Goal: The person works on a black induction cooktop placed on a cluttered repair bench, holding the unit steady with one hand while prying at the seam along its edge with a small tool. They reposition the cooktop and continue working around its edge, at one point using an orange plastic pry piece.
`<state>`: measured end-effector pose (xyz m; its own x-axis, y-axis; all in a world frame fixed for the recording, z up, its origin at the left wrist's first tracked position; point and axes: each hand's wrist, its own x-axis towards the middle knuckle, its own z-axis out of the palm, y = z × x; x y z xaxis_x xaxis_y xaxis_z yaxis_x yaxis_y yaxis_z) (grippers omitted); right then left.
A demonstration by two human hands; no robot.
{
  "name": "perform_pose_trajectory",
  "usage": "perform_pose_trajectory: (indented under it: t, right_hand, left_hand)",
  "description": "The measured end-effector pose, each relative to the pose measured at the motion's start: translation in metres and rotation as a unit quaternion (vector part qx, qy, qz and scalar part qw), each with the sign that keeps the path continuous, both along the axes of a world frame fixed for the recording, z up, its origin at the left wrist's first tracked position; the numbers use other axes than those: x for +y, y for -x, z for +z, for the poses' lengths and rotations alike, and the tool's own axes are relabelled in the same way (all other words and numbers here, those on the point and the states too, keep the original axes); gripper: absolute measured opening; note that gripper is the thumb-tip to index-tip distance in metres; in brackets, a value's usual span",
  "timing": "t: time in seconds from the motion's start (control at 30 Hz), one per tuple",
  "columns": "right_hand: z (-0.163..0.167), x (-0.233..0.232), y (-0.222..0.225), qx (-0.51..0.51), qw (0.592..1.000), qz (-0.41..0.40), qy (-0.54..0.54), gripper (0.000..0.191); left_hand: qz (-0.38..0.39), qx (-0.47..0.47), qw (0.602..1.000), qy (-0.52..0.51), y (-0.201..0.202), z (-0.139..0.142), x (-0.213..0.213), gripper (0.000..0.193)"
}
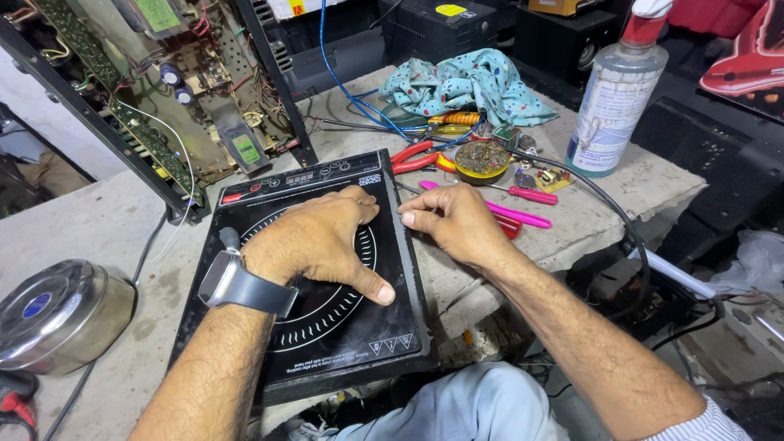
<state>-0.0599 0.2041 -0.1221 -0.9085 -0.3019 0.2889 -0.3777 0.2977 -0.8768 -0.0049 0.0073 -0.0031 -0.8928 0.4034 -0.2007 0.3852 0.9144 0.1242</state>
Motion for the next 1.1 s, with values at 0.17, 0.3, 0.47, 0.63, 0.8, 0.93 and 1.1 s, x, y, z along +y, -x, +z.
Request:
perform_pose_trajectory:
  t: [0.17, 0.3, 0.47, 0.63, 0.8, 0.93, 1.1]
  right_hand:
    - [-0.004, -0.001, -0.003, -0.062, 0.997, -0.003, 0.037, 0.02]
    - [-0.013, -0.007, 0.0, -0.042, 0.999, -0.018, 0.027, 0.016]
    - [-0.023, -0.009, 0.01, 0.037, 0.999, -0.02, 0.021, 0.022]
    - [-0.015, 0.006, 0.023, -0.179, 0.953, -0.008, 0.246, 0.03]
    - [-0.006, 0.009, 0.018, -0.227, 0.941, 0.0, 0.252, 0.034]
    - [-0.001, 0.004, 0.02, -0.171, 0.966, -0.027, 0.192, 0.02]
    - [0.003, 0.0, 0.032, -0.137, 0.968, -0.004, 0.211, 0.017]
  left_hand:
    - [0.007, 0.0, 1.0, 0.008, -0.001, 0.0, 0.0, 0.111]
    - [0.009, -0.004, 1.0, 0.002, 0.001, -0.001, 0.0, 0.113]
    - [-0.007, 0.015, 1.0, -0.009, 0.0, -0.002, -0.001, 0.12]
    - [0.019, -0.01, 1.0, 0.018, 0.0, -0.001, 0.0, 0.117]
    - [-0.003, 0.01, 1.0, -0.005, -0.001, 0.0, 0.001, 0.124]
    - [0.014, -0.005, 1.0, 0.011, -0.002, 0.003, 0.003, 0.123]
    - [0.026, -0.018, 0.999, 0.025, -0.002, 0.003, 0.003, 0.122]
